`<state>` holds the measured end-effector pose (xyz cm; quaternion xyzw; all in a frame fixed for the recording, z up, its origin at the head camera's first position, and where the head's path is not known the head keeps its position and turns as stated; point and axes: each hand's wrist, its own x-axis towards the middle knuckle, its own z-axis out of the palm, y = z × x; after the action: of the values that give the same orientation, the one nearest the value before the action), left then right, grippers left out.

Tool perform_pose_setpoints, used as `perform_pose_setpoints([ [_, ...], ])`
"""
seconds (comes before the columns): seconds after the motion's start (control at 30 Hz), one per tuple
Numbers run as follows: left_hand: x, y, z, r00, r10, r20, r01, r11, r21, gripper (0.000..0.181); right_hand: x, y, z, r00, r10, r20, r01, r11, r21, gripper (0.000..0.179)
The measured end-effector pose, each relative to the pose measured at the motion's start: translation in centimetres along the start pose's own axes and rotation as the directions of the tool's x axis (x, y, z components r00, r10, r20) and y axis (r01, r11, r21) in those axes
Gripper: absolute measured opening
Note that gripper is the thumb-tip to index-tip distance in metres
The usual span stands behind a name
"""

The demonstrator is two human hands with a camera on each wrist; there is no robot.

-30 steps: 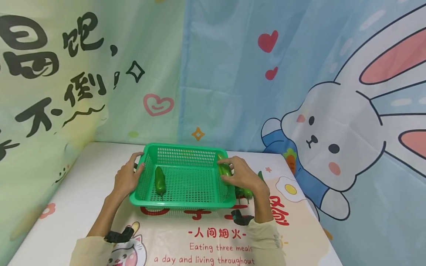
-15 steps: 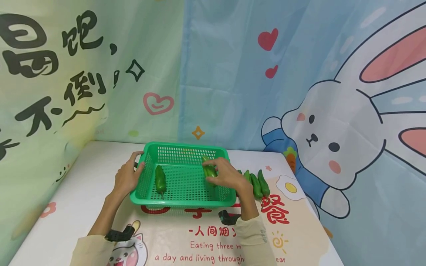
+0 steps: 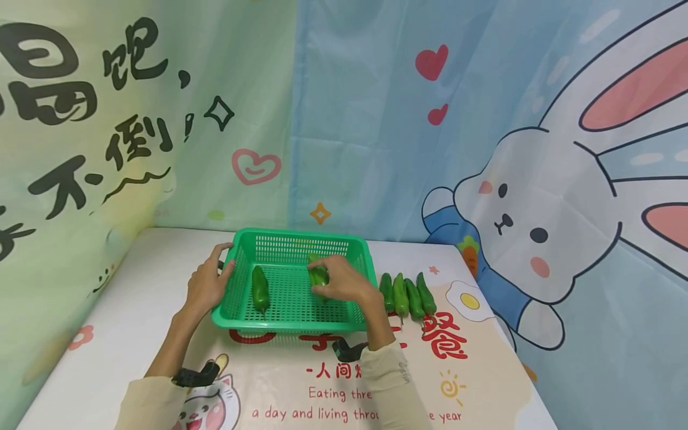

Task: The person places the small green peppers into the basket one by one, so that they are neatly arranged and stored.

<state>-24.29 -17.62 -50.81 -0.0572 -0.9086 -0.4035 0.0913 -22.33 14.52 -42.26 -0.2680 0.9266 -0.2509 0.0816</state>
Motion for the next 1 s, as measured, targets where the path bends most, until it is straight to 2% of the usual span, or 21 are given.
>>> perform_pose_setpoints([
  [0.43,0.0,-0.1,0.1,1.000,-0.001,-0.004,0.001,1.000,-0.014,0.050,2.9,-1.1,2.3,0.997,0.023,0.072,-0.021,0.999,-0.027,0.047],
  [0.73,0.3,-0.5,0.2,1.000,-0.004,0.000,0.004,1.000,-0.007,0.049,4.6,-2.0,3.9,0.994,0.050,0.095,-0.046,0.998,-0.041,0.048],
  [1.0,0.2,-0.3,-0.1,1.000,-0.011,0.003,0.011,1.000,-0.012,0.049,5.9,-2.2,5.1,0.991,0.080,0.103,-0.077,0.996,-0.037,0.052],
])
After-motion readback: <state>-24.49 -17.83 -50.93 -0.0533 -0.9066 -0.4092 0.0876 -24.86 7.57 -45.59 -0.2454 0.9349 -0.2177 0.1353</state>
